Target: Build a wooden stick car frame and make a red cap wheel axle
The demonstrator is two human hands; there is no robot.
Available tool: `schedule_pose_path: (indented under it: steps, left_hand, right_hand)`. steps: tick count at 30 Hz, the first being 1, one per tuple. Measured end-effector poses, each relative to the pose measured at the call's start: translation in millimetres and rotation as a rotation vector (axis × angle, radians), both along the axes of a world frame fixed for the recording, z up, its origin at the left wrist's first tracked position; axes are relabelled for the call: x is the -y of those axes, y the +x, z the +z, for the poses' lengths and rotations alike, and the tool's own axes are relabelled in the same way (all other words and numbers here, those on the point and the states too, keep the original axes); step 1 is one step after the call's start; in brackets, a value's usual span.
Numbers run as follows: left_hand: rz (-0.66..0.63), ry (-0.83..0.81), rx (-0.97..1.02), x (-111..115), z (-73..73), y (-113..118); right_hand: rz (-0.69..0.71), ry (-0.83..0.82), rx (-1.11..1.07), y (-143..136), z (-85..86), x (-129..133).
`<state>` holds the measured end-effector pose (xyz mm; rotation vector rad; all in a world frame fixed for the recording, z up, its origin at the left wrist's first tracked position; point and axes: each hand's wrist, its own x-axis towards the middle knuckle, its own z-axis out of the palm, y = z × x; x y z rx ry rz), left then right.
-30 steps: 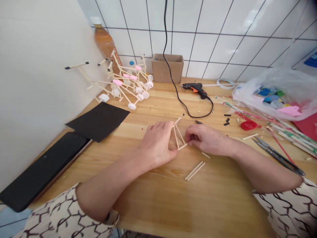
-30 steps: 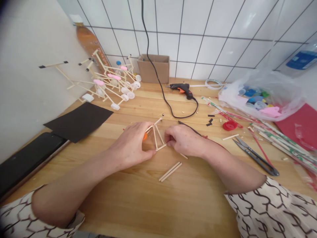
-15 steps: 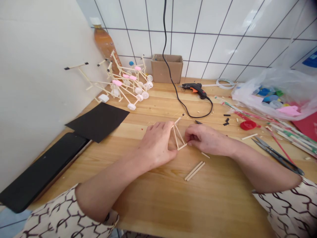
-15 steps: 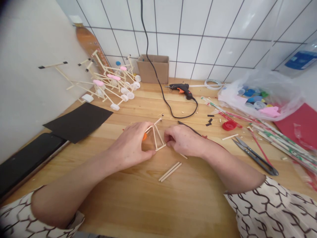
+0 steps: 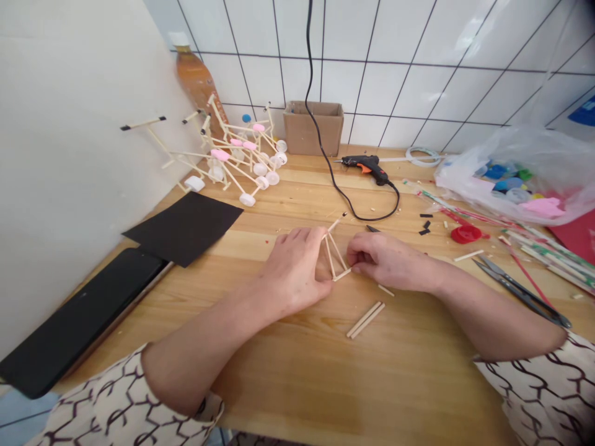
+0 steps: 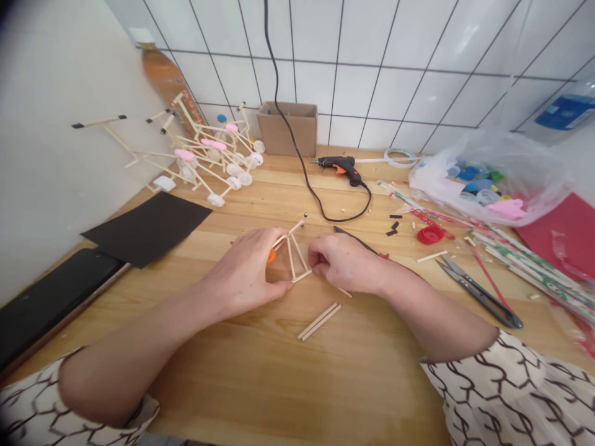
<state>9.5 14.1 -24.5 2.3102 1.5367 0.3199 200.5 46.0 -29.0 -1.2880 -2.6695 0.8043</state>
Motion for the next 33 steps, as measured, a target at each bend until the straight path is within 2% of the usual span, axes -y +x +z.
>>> schedule_pose_path:
  steps: [33]
  left_hand:
    - [0.005, 0.003, -0.006, -0.3, -3.8, -1.0]
  right_hand:
    - [0.001, -0.015, -0.01, 1.2, -0.9, -0.4]
